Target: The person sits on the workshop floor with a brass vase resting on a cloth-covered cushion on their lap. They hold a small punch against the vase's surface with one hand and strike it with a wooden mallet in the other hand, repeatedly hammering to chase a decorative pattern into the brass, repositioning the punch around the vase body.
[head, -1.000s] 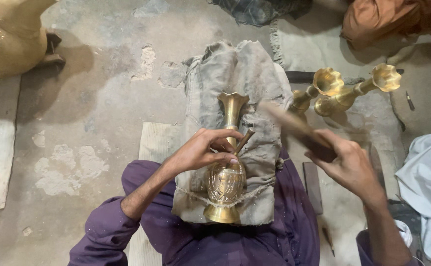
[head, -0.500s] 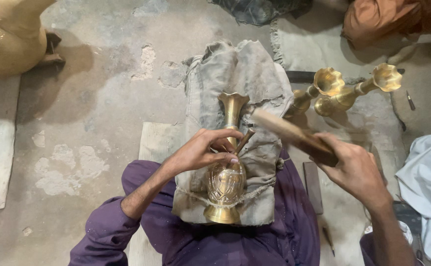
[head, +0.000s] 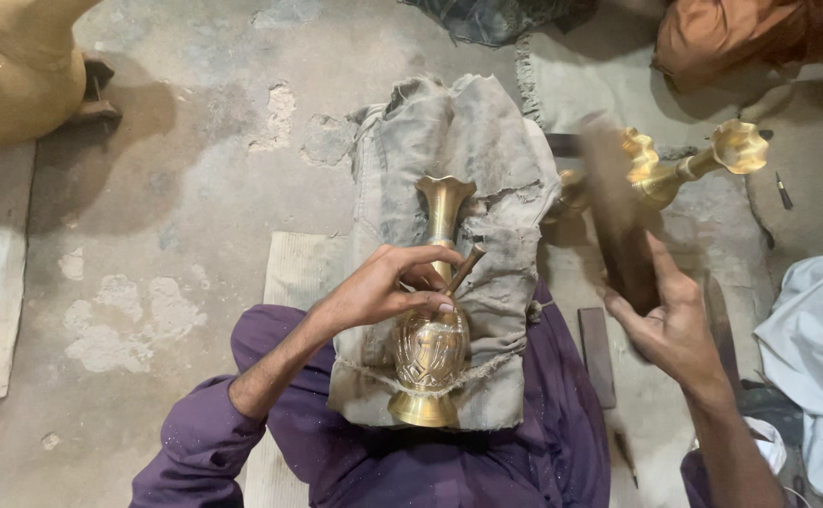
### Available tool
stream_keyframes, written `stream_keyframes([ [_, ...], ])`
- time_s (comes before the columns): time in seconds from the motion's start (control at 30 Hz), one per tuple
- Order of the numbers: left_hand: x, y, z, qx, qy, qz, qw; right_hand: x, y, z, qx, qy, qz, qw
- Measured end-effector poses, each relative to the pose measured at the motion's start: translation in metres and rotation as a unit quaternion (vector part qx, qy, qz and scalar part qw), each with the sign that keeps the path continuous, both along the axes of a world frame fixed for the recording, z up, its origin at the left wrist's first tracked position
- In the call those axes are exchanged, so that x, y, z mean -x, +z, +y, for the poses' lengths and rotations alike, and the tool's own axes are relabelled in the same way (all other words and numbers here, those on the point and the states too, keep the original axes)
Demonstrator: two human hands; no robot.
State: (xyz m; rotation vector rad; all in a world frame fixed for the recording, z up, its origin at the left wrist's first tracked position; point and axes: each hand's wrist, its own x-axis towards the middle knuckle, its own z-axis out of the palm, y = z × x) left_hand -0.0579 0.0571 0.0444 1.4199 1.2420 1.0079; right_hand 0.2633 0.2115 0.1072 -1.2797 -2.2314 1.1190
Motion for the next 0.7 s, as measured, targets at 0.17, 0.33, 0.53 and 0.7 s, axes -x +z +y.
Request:
stream_keyframes([
  [0.17, 0.0001, -0.0008, -0.0003, -0.013, -0.008, -0.002, 1.000, -0.0044, 0.0025, 0.0029, -0.148, 0.127, -0.172, 0.966],
  [0.33, 0.0000, 0.0008, 0.0002, 0.007, -0.013, -0.009, 1.000, -0.0005, 0.0061, 0.0037, -0.092, 0.100, -0.101, 0.986],
  [0.53, 0.0000, 0.0011, -0.0018, 0.009, -0.008, -0.024, 1.000, -0.0035, 0.0069, 0.0043, -0.176, 0.144, -0.053, 0.972],
  [0.7, 0.0002, -0.0007, -0.0013, -0.014, -0.010, -0.020, 1.000, -0.0050, 0.0013, 0.0037, -0.088, 0.107, -0.324, 0.936],
])
